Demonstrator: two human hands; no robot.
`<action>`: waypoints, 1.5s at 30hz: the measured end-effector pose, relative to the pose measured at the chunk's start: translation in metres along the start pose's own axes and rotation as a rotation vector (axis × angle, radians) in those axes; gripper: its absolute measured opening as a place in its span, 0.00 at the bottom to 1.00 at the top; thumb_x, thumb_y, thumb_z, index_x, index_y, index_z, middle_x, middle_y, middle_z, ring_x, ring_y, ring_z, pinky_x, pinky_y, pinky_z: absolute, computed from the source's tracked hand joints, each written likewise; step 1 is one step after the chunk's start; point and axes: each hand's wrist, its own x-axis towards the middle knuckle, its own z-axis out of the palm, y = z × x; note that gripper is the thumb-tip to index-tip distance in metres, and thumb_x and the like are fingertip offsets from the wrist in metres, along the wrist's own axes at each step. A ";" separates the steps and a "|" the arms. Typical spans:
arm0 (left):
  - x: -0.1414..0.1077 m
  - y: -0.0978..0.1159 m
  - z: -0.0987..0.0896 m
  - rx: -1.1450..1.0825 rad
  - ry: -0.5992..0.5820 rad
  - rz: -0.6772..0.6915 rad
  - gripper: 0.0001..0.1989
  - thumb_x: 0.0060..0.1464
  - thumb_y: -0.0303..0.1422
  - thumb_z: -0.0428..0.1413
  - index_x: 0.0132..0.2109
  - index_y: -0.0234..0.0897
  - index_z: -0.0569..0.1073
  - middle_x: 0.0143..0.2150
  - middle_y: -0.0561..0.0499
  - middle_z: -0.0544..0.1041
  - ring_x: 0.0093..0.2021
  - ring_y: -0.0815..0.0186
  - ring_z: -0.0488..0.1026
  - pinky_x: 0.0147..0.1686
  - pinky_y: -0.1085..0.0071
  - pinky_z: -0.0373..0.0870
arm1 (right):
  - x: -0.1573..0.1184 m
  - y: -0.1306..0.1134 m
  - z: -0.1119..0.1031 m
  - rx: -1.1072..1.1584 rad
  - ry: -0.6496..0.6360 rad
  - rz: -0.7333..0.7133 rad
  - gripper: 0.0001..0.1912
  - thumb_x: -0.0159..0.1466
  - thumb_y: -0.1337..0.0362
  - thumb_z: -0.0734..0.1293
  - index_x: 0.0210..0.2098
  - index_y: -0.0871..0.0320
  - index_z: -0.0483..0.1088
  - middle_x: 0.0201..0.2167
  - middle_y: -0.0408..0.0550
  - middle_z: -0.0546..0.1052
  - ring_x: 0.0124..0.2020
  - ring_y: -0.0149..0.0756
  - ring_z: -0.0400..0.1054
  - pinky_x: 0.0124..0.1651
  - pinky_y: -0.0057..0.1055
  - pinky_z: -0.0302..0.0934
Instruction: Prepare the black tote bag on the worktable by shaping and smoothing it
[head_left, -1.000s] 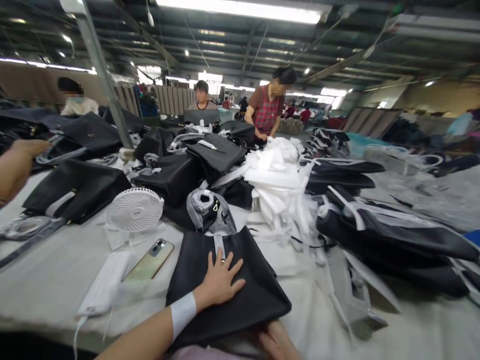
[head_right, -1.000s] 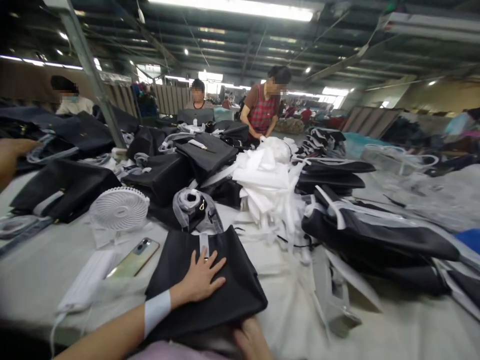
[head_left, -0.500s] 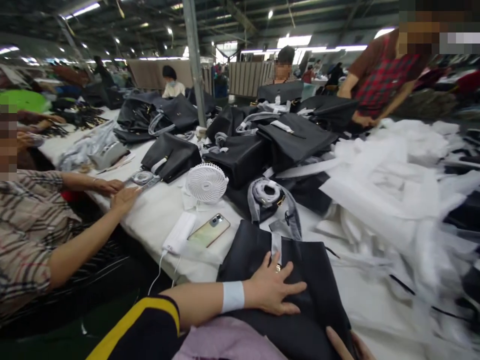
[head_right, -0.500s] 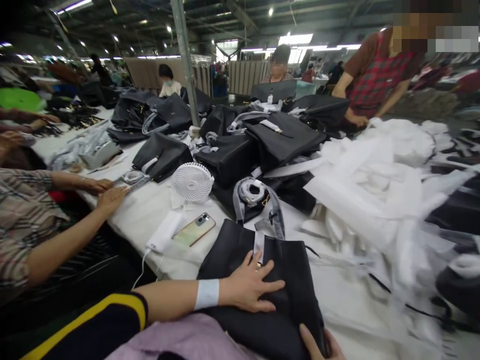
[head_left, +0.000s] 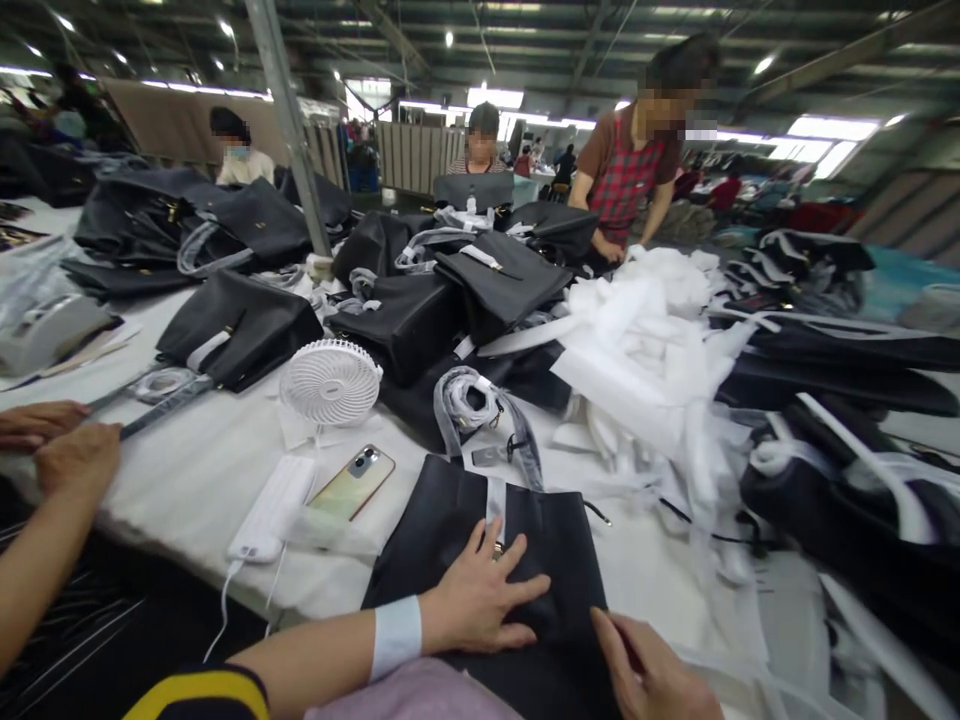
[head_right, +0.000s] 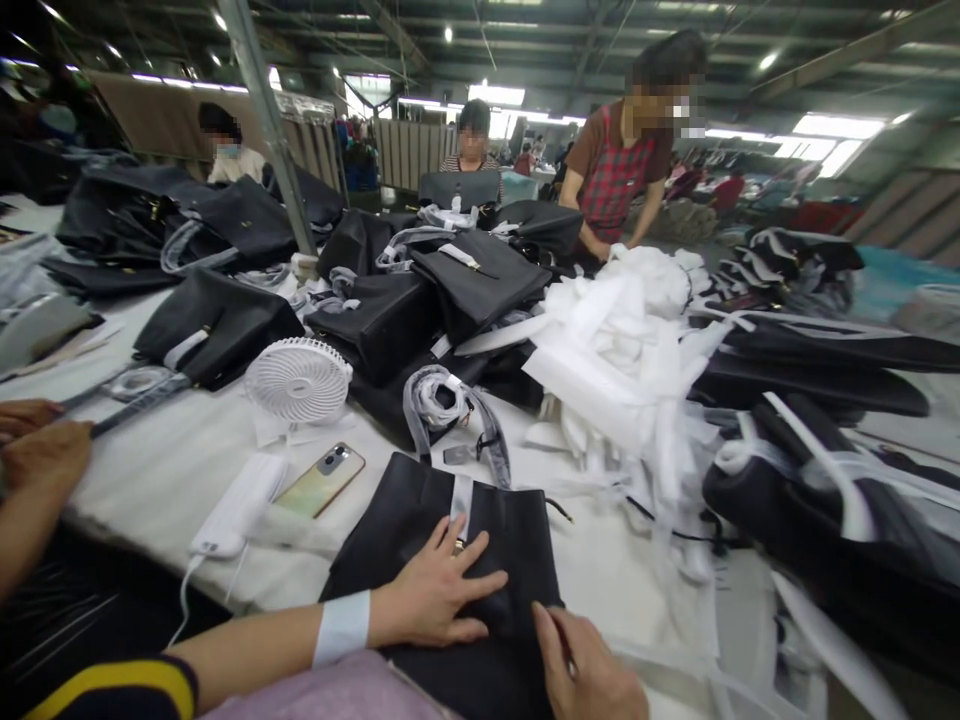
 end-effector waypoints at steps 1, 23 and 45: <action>0.000 0.000 0.001 -0.021 -0.001 -0.002 0.35 0.58 0.58 0.44 0.68 0.53 0.53 0.71 0.39 0.52 0.69 0.31 0.42 0.61 0.32 0.48 | 0.015 -0.009 0.004 0.026 0.089 -0.091 0.22 0.67 0.56 0.55 0.51 0.53 0.74 0.46 0.53 0.78 0.44 0.46 0.75 0.48 0.41 0.70; 0.162 -0.167 -0.154 0.439 0.013 -0.393 0.30 0.41 0.40 0.68 0.50 0.34 0.71 0.54 0.35 0.68 0.55 0.44 0.63 0.50 0.53 0.63 | 0.051 -0.030 0.061 -0.317 0.091 -0.420 0.24 0.69 0.56 0.60 0.63 0.54 0.61 0.64 0.51 0.63 0.63 0.46 0.58 0.60 0.46 0.56; 0.282 -0.171 -0.057 0.428 0.069 -0.230 0.16 0.63 0.38 0.51 0.52 0.33 0.70 0.48 0.44 0.74 0.51 0.57 0.70 0.55 0.53 0.61 | 0.062 0.005 0.079 -0.500 0.338 -0.567 0.25 0.64 0.55 0.62 0.58 0.56 0.67 0.57 0.50 0.72 0.53 0.44 0.70 0.49 0.39 0.63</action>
